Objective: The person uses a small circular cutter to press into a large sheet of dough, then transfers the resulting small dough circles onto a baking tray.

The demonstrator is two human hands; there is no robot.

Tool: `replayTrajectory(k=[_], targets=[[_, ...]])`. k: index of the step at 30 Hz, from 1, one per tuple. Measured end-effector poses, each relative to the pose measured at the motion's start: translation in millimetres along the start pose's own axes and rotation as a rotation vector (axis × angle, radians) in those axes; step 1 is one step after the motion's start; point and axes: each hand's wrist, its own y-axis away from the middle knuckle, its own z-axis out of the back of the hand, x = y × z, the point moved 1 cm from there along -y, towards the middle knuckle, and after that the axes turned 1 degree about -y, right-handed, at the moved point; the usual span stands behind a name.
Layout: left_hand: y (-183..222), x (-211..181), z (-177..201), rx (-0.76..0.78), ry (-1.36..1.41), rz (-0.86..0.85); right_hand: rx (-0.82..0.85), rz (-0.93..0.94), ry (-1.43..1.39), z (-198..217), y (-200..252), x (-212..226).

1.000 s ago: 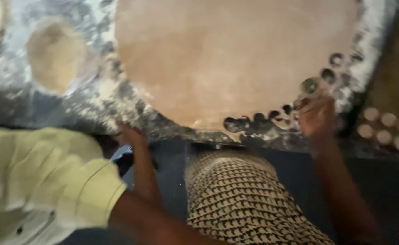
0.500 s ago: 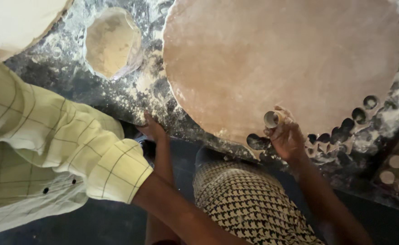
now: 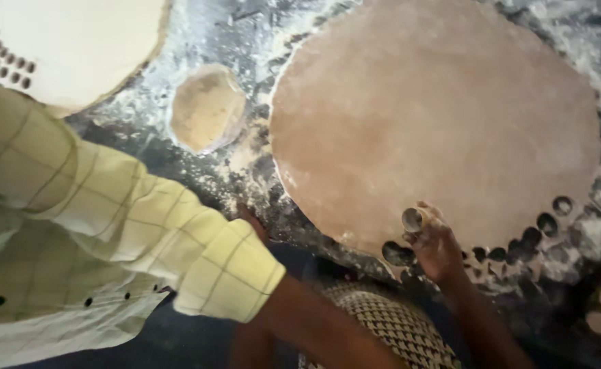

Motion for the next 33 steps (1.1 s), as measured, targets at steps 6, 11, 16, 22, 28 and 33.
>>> replayTrajectory(k=[6, 11, 16, 22, 28, 33], targets=[[2.1, 2.2, 11.4, 0.004, -0.017, -0.010, 0.034, 0.012, 0.016, 2.4, -11.1, -1.9], [-4.9, 1.4, 16.6, -0.017, -0.018, 0.008, 0.080, 0.009, -0.032, 2.8, -14.8, -5.1], [1.1, 11.9, 13.6, -0.029, -0.022, 0.049, 0.076, -0.025, -0.037, 1.2, -21.2, -14.2], [-7.2, 8.9, 6.2, -0.017, -0.037, 0.040, 0.122, -0.018, 0.046, -2.0, -20.3, -14.2], [-2.2, 8.4, 15.1, -0.012, -0.102, -0.007, 0.064, 0.062, 0.494, -6.7, -13.1, -4.2], [22.7, 19.8, 26.7, 0.029, -0.242, -0.068, -0.063, 0.168, 1.276, -16.6, 2.0, 13.9]])
